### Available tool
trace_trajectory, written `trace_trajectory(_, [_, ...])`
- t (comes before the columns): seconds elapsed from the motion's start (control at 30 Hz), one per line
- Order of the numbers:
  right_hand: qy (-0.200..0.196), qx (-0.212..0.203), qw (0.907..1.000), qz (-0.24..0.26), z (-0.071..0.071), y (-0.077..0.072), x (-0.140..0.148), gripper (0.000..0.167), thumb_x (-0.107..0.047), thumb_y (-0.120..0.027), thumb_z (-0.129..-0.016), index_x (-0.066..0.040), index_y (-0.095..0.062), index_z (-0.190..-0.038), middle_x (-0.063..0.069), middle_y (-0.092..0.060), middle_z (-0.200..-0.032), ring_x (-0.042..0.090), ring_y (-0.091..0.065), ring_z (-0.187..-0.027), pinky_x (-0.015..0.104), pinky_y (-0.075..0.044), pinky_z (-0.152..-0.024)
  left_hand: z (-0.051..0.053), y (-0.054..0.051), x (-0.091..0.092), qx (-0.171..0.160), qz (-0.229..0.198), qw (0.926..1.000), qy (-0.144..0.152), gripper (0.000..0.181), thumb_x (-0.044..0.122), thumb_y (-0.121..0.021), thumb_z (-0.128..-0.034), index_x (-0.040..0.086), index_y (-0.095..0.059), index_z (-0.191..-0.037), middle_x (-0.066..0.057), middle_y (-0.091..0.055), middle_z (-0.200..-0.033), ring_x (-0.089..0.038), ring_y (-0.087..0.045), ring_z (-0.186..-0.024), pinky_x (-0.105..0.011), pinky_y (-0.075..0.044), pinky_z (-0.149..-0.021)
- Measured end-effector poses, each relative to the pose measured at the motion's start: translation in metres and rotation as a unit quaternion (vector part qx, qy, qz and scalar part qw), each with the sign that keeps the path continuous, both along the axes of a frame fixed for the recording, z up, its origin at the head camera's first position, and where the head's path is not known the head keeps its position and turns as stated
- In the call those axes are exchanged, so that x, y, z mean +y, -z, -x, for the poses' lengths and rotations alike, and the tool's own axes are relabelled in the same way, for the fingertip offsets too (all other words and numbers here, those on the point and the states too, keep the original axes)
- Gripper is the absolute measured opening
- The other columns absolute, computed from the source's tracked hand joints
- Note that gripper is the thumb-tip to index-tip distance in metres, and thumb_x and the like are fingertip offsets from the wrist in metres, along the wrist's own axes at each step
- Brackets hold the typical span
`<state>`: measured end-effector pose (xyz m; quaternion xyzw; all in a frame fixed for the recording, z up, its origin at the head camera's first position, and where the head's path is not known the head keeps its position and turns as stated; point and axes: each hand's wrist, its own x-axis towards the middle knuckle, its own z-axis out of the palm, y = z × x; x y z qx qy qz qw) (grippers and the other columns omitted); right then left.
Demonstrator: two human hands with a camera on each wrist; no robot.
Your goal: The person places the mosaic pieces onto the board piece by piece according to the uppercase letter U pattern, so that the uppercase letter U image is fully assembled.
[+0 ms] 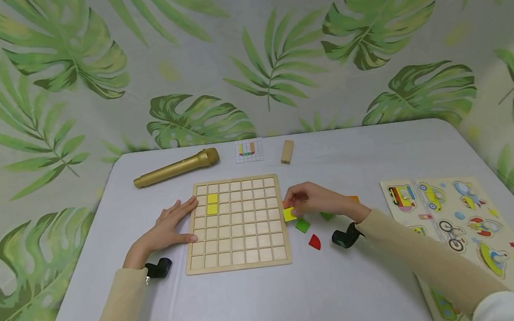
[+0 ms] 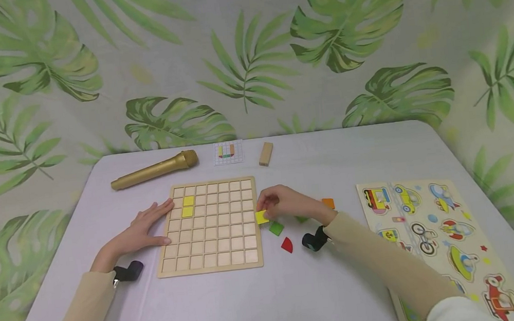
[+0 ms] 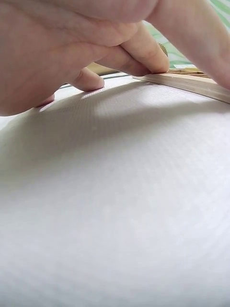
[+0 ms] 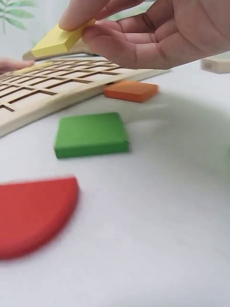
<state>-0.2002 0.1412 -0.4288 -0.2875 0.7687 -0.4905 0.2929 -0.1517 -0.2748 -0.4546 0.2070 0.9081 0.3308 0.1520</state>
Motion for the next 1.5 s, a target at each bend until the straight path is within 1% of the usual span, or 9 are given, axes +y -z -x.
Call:
trace_trajectory(0.2, [-0.002,-0.001,0.9999,0.014,0.009,0.0,-0.038,0.01,-0.001,-0.064,-0.085,0.0,-0.064,-0.096,0.006,-0.061,-0.084,0.017,-0.052,-0.071,0.025,-0.043,-0.063,0.001,0.001,0.001,-0.003,0.004,1.0,-0.004,0.094,0.035,-0.077,-0.0799,0.006,-0.024,-0.152,-0.013,-0.014,-0.158,-0.041,0.001,-0.143,-0.063,0.008,-0.107])
trace_trajectory(0.3, [-0.001,0.006,0.9998,0.019,0.011,0.0,-0.059,0.01,0.0,-0.065,-0.085,-0.001,-0.064,-0.095,0.005,-0.061,-0.084,0.017,-0.052,-0.072,0.024,-0.043,-0.065,0.001,0.001,0.0,-0.003,0.004,1.0,-0.004,0.094,0.035,-0.077,-0.0796,0.006,-0.024,-0.152,-0.013,-0.014,-0.158,-0.041,0.001,-0.143,-0.063,0.007,-0.107])
trace_trajectory(0.47, [-0.005,0.025,0.9995,0.021,0.015,0.0,-0.092,0.01,0.0,-0.067,-0.084,-0.002,-0.065,-0.093,0.004,-0.061,-0.085,0.016,-0.054,-0.075,0.026,-0.046,-0.072,0.001,0.001,0.0,-0.004,0.002,1.0,-0.006,0.094,0.035,-0.077,-0.0796,0.006,-0.024,-0.152,-0.013,-0.014,-0.158,-0.041,0.001,-0.143,-0.063,0.008,-0.107])
trace_trajectory(0.77, [0.0,0.034,0.9992,0.021,0.017,-0.002,-0.136,0.011,0.002,-0.067,-0.084,-0.001,-0.065,-0.095,0.005,-0.06,-0.085,0.015,-0.054,-0.075,0.024,-0.046,-0.068,0.001,0.002,0.0,-0.004,0.007,0.9999,-0.006,0.094,0.036,-0.077,-0.0796,0.006,-0.025,-0.152,-0.013,-0.015,-0.158,-0.042,0.0,-0.142,-0.063,0.007,-0.107])
trace_trajectory(1.0, [0.008,0.062,0.998,-0.004,0.017,0.004,-0.163,0.01,0.004,-0.068,-0.082,-0.001,-0.066,-0.091,0.003,-0.061,-0.078,0.011,-0.053,-0.069,0.021,-0.044,-0.062,0.002,0.003,-0.001,0.004,0.017,0.9998,-0.005,0.094,0.037,-0.076,-0.0802,0.006,-0.024,-0.152,-0.012,-0.015,-0.158,-0.042,-0.001,-0.142,-0.064,0.005,-0.107])
trace_trajectory(1.13, [0.017,0.075,0.9965,-0.031,0.013,0.006,-0.177,0.01,0.003,-0.068,-0.083,-0.002,-0.067,-0.09,0.001,-0.061,-0.076,0.01,-0.052,-0.068,0.019,-0.042,-0.063,0.002,0.003,-0.001,0.004,0.014,0.9999,-0.003,0.094,0.036,-0.077,-0.0799,0.006,-0.024,-0.152,-0.013,-0.015,-0.158,-0.042,0.0,-0.142,-0.064,0.005,-0.106])
trace_trajectory(1.27, [0.014,0.1,0.9934,-0.054,0.008,0.008,-0.187,0.009,0.004,-0.066,-0.084,-0.004,-0.065,-0.088,0.0,-0.059,-0.073,0.009,-0.051,-0.066,0.019,-0.04,-0.062,0.001,0.003,-0.001,0.001,0.011,0.9999,-0.005,0.094,0.036,-0.077,-0.0797,0.006,-0.024,-0.152,-0.013,-0.016,-0.158,-0.041,0.0,-0.142,-0.064,0.005,-0.106])
trace_trajectory(1.33, [0.007,0.127,0.9895,-0.069,0.006,0.007,-0.19,0.01,0.005,-0.064,-0.085,-0.005,-0.064,-0.086,0.0,-0.058,-0.071,0.01,-0.05,-0.064,0.019,-0.04,-0.061,0.001,0.002,-0.001,0.0,0.009,0.9999,-0.006,0.094,0.036,-0.077,-0.0797,0.006,-0.024,-0.152,-0.013,-0.016,-0.158,-0.041,0.0,-0.142,-0.064,0.005,-0.107])
trace_trajectory(1.5, [-0.01,0.209,0.9717,-0.11,0.0,0.008,-0.194,0.013,0.007,-0.061,-0.084,-0.006,-0.063,-0.085,-0.002,-0.054,-0.068,0.008,-0.046,-0.061,0.018,-0.039,-0.059,0.0,0.0,0.0,0.0,0.007,1.0,-0.005,0.093,0.035,-0.077,-0.0801,0.005,-0.024,-0.152,-0.013,-0.016,-0.158,-0.042,0.0,-0.142,-0.064,0.005,-0.107])
